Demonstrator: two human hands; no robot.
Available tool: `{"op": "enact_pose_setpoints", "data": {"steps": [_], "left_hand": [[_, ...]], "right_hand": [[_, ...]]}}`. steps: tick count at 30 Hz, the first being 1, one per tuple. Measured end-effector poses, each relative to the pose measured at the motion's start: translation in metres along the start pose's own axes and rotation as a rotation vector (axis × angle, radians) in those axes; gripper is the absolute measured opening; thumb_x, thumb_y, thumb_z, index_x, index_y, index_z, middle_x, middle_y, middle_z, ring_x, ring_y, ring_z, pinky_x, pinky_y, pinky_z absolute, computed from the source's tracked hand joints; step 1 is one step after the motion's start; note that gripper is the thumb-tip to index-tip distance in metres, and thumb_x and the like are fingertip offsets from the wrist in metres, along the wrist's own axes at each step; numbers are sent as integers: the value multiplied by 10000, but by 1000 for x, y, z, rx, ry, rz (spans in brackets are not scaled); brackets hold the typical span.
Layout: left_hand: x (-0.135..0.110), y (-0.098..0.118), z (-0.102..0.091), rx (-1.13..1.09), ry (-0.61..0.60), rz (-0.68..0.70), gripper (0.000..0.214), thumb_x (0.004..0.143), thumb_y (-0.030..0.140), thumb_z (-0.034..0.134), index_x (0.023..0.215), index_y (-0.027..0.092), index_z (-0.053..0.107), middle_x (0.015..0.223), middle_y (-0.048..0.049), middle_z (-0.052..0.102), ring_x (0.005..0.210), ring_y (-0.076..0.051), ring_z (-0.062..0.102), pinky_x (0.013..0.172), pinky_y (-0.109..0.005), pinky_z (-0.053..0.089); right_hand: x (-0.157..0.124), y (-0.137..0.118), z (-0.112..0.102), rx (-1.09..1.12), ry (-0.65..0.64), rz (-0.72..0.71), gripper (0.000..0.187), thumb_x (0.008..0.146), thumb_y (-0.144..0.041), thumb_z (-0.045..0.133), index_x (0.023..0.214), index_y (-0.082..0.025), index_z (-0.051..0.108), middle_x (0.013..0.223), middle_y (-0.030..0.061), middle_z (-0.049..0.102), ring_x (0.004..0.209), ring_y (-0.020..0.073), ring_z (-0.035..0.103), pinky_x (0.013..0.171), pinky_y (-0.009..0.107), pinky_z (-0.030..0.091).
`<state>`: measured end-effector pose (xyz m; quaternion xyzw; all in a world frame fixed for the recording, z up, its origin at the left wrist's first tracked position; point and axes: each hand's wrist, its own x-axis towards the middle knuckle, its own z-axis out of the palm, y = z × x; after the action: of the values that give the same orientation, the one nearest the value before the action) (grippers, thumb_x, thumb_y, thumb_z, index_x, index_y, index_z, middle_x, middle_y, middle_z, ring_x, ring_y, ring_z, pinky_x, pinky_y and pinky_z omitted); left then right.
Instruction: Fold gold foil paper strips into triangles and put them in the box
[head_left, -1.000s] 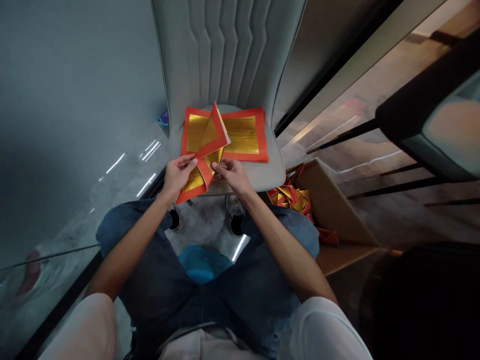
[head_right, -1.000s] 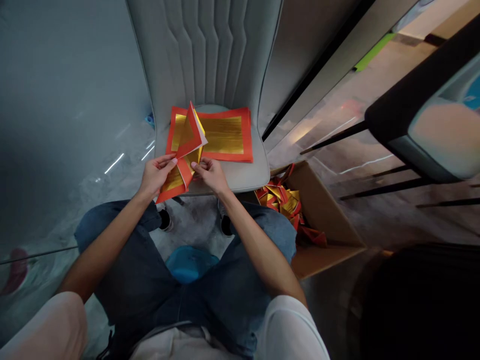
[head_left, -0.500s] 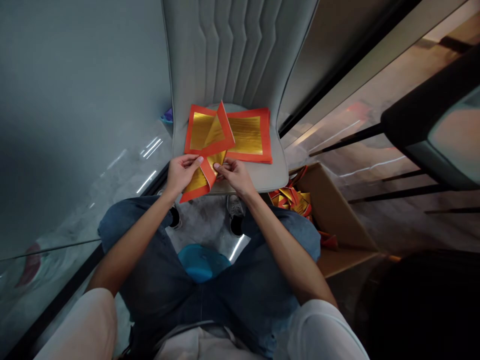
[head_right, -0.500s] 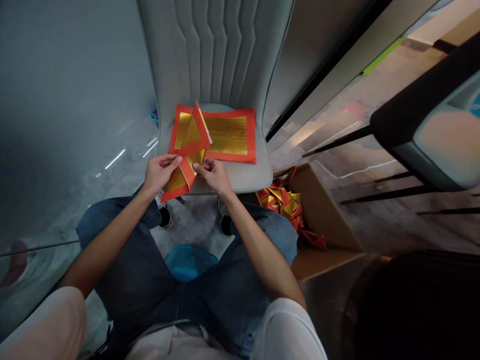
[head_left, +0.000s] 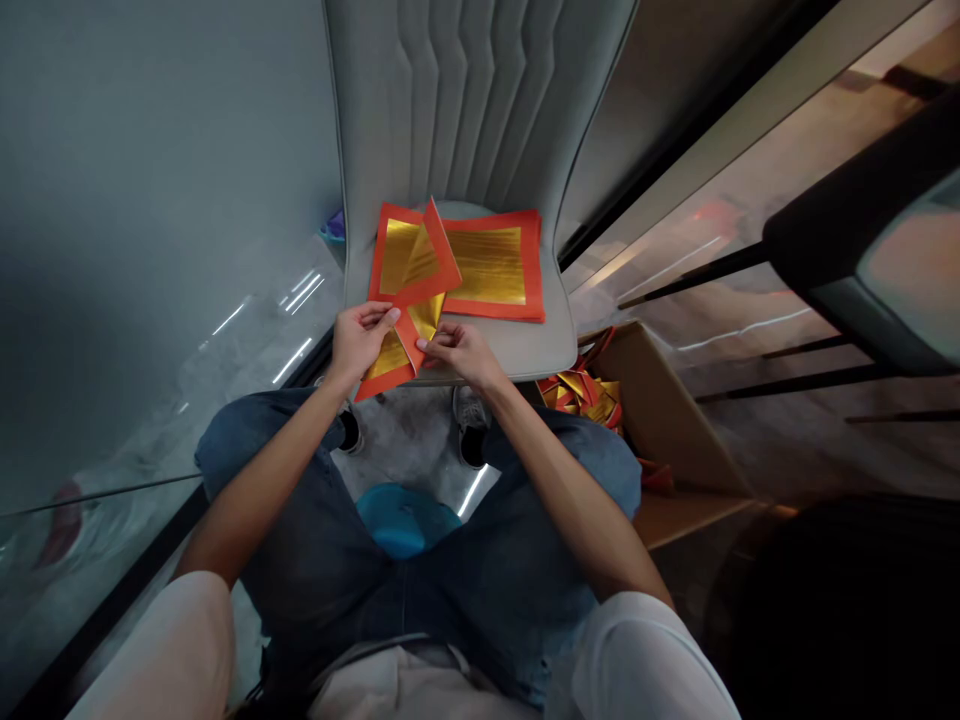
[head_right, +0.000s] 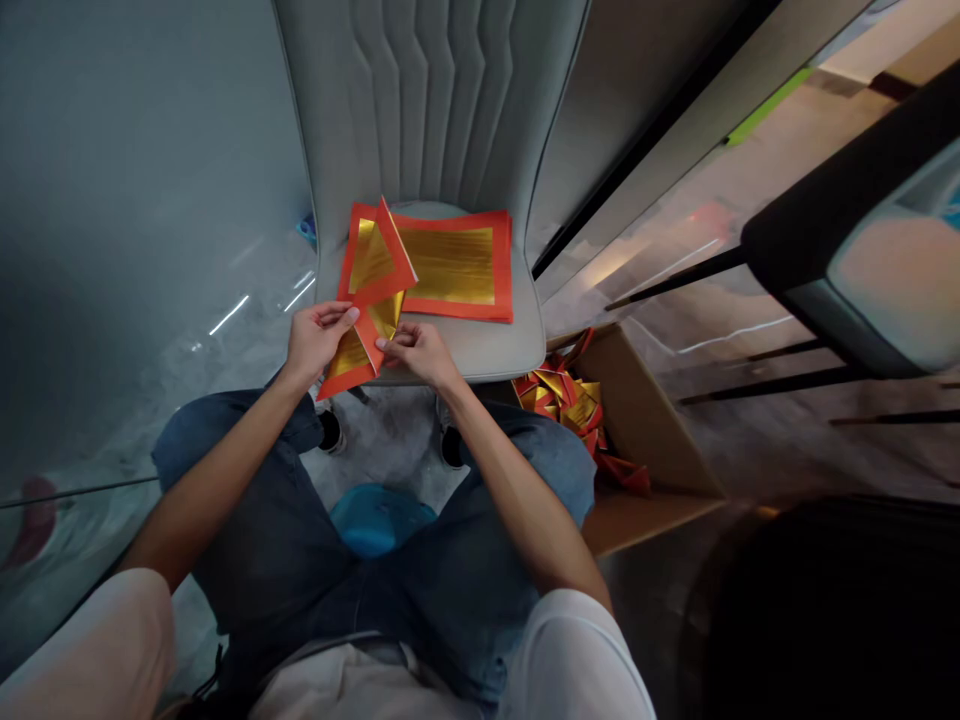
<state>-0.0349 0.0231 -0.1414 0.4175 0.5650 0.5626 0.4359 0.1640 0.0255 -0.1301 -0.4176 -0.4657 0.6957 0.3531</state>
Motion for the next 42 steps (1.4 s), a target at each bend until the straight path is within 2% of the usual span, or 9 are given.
{"op": "enact_pose_setpoints", "data": {"steps": [4,8,12,16,20,23,30,35,42], "left_hand": [[2,-7,0,70,39,53,296,816,412,911,966,179,806,940,-106,832,896,-233,804,867,-354,650],[6,-13,-1,75,73,63,288,837,408,899,976,178,796,922,-101,826,872,-226,803,849,-350,655],[8,-15,-3,66,78,71,296,832,407,900,983,175,797,914,-99,824,865,-221,800,831,-335,648],[8,-14,-6,65,89,77,313,846,424,879,1010,171,796,949,-104,823,890,-217,796,857,-323,630],[4,-11,-9,106,86,55,302,855,420,864,1003,169,787,918,-96,812,879,-214,783,844,-305,605],[3,-9,-12,178,71,55,300,856,430,865,1001,179,790,861,-77,796,827,-210,764,808,-296,580],[2,-11,-14,179,25,14,270,834,417,865,962,188,802,897,-80,810,839,-216,768,812,-303,579],[2,-15,-16,167,-47,-33,286,807,425,879,949,184,820,888,-83,818,822,-217,765,800,-321,596],[0,-13,-16,99,-72,-208,403,669,495,982,853,181,808,844,-81,811,786,-224,745,772,-344,605]], "right_hand": [[1,4,3,56,63,37,582,528,-510,1061,752,-210,615,678,-31,714,648,134,692,653,248,618],[-2,6,6,49,-6,121,556,517,-461,1075,770,-197,656,700,-14,749,662,142,713,664,254,640],[-4,9,8,56,34,113,543,534,-455,1075,724,-191,639,637,-39,704,630,122,697,672,240,652],[-3,13,9,60,-26,126,506,584,-455,1068,745,-185,671,636,-41,702,636,124,714,684,257,681],[-3,19,13,68,18,126,456,624,-397,1061,757,-177,683,629,-47,701,594,103,701,659,237,677],[-6,21,16,90,-46,156,422,635,-333,1059,800,-167,708,661,-25,737,635,121,740,671,228,672],[-5,19,16,101,-45,205,405,667,-329,1050,870,-180,733,742,23,796,686,164,770,663,248,658],[1,22,11,115,81,148,452,715,-436,1007,654,-199,627,658,-18,735,629,131,718,687,250,646],[3,22,3,161,71,157,391,760,-442,979,728,-192,681,733,9,768,658,119,714,663,220,622]]}}
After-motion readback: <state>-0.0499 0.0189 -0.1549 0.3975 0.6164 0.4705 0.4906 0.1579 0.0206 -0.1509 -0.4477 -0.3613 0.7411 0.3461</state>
